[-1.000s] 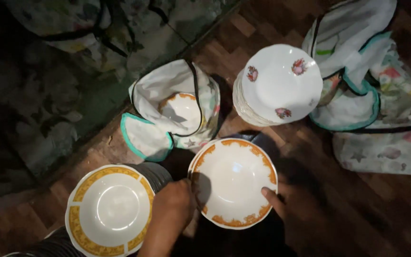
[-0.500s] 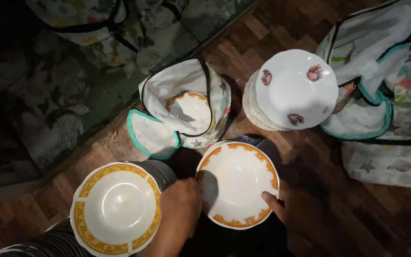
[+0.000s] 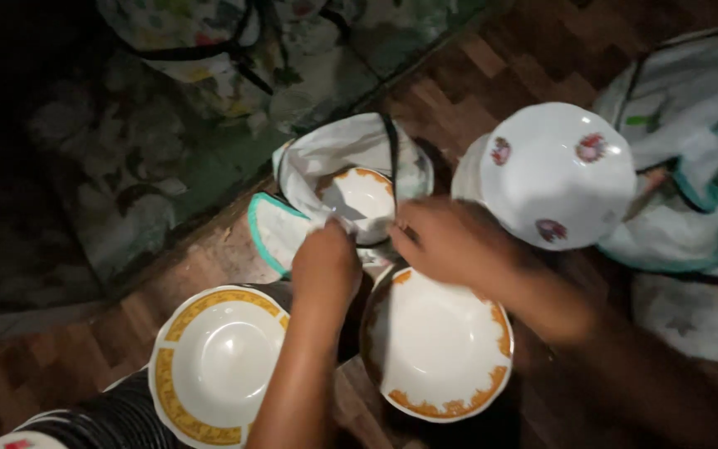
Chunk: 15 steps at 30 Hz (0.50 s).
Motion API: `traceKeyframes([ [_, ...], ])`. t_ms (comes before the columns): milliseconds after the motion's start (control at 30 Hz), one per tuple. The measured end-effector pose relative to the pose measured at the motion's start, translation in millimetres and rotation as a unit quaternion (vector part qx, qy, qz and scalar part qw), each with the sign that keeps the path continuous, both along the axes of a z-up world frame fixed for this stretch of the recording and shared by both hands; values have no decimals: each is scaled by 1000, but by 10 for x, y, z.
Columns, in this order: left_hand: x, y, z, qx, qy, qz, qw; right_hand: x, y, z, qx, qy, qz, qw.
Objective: The person unstacks plates and bowls from several stacks and thermal bags, placing them onto the floor or into other containers.
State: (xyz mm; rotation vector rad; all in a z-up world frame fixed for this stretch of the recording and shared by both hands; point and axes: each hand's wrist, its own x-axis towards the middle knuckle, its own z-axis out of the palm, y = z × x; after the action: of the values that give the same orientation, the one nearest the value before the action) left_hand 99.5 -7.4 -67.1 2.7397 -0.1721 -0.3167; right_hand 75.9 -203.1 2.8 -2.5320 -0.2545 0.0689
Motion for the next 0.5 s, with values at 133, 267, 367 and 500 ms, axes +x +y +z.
traceKeyframes([
  [133, 759, -144, -1316, -21, 0, 8, 1000, 1088, 291, -1141, 24, 153, 87, 984],
  [267, 1012, -17, -1894, 44, 92, 22, 994, 1736, 239, -2465, -110, 193, 171, 960],
  [367, 1027, 88, -1907, 135, 153, 9, 979, 1817, 151, -2697, -228, 273, 188, 915],
  [500, 978, 92, -1885, 163, 177, -5, 971, 1844, 43, -2717, -258, 360, 149, 884],
])
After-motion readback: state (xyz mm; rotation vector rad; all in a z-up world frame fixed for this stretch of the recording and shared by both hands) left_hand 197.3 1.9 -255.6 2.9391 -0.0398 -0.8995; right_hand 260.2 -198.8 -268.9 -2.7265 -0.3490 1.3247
